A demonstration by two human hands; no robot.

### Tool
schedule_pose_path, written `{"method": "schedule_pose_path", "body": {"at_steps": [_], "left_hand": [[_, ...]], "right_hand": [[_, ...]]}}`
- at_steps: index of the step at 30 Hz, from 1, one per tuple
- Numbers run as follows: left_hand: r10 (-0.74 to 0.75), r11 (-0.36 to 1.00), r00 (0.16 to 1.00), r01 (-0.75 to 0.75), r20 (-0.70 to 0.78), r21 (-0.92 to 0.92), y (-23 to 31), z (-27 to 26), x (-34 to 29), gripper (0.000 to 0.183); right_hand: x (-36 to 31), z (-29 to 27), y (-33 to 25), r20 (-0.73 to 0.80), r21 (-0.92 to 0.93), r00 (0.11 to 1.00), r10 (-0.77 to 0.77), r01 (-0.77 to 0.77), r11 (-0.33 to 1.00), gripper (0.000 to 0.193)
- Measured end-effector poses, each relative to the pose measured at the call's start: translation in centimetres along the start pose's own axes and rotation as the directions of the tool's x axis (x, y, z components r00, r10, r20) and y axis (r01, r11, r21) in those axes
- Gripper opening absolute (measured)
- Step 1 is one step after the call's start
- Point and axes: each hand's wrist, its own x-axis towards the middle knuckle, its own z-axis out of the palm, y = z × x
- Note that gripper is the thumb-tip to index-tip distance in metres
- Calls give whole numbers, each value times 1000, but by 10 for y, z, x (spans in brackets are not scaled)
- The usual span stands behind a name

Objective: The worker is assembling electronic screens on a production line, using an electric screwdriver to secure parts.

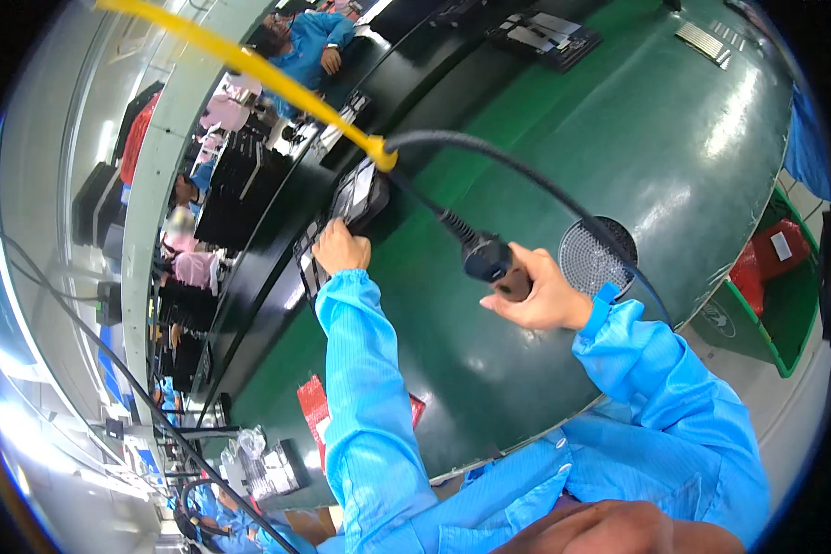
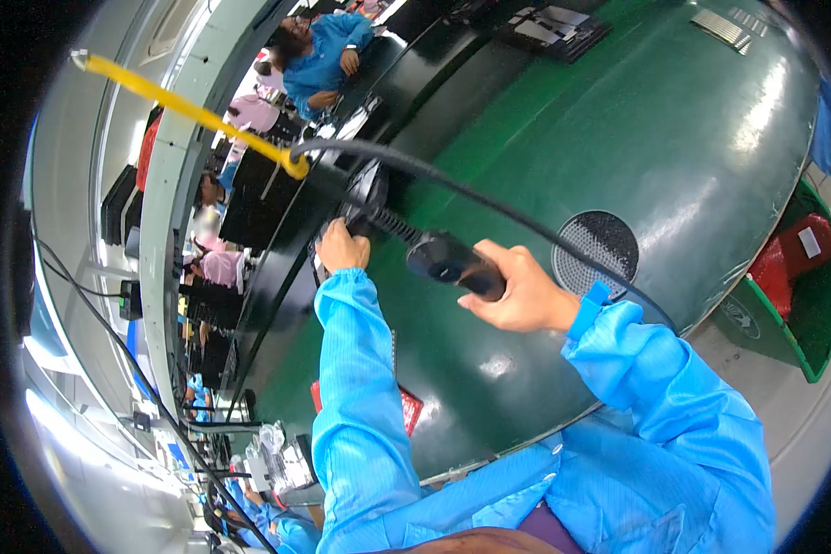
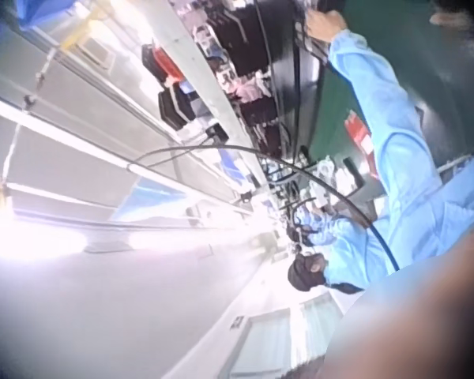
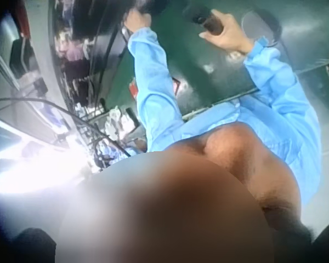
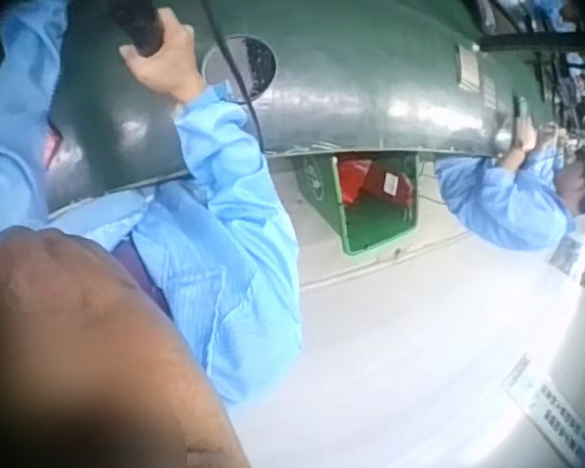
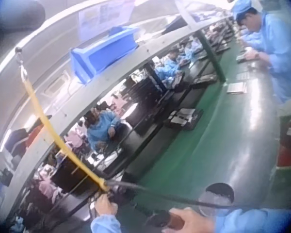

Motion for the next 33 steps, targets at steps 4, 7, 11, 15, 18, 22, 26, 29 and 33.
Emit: {"method": "schedule_pose_path", "body": {"at_steps": [4, 7, 11, 15, 18, 22, 26, 29, 33], "left_hand": [[63, 994, 990, -74, -128, -84, 18, -37, -28, 36], [81, 976, 991, -101, -107, -194, 39, -71, -61, 39], [137, 922, 990, -143, -45, -361, 68, -120, -113, 45], [180, 881, 983, -152, 21, -447, 92, -168, -173, 48], [195, 836, 979, -138, 51, -532, 115, -192, -214, 44], [220, 766, 970, -107, 103, -634, 126, -207, -256, 43], [204, 564, 954, 71, 222, -823, 114, -208, -267, 48], [-172, 297, 925, 376, 338, -878, 103, -193, -259, 56], [-426, -163, 769, 454, 478, -876, 100, -138, -232, 51]], "right_hand": [[1, -1, 4, -15, -45, 1000, 1, -1, 999, 24], [1, 1, 10, -90, 12, 995, 36, -35, 999, 24], [1, 1, 13, -152, 71, 981, 119, -110, 991, 28], [1, -4, 2, -177, 70, 980, 87, -76, 995, 33], [2, -10, 2, -185, 59, 982, 45, -34, 998, 37], [6, -14, -1, -156, 53, 985, 78, -70, 996, 38], [13, -26, -6, 92, 91, 974, 209, -217, 972, 44], [21, -24, -13, 287, 181, 923, 255, -314, 932, 59], [18, -22, -11, 322, 162, 889, 325, -390, 906, 69]]}}
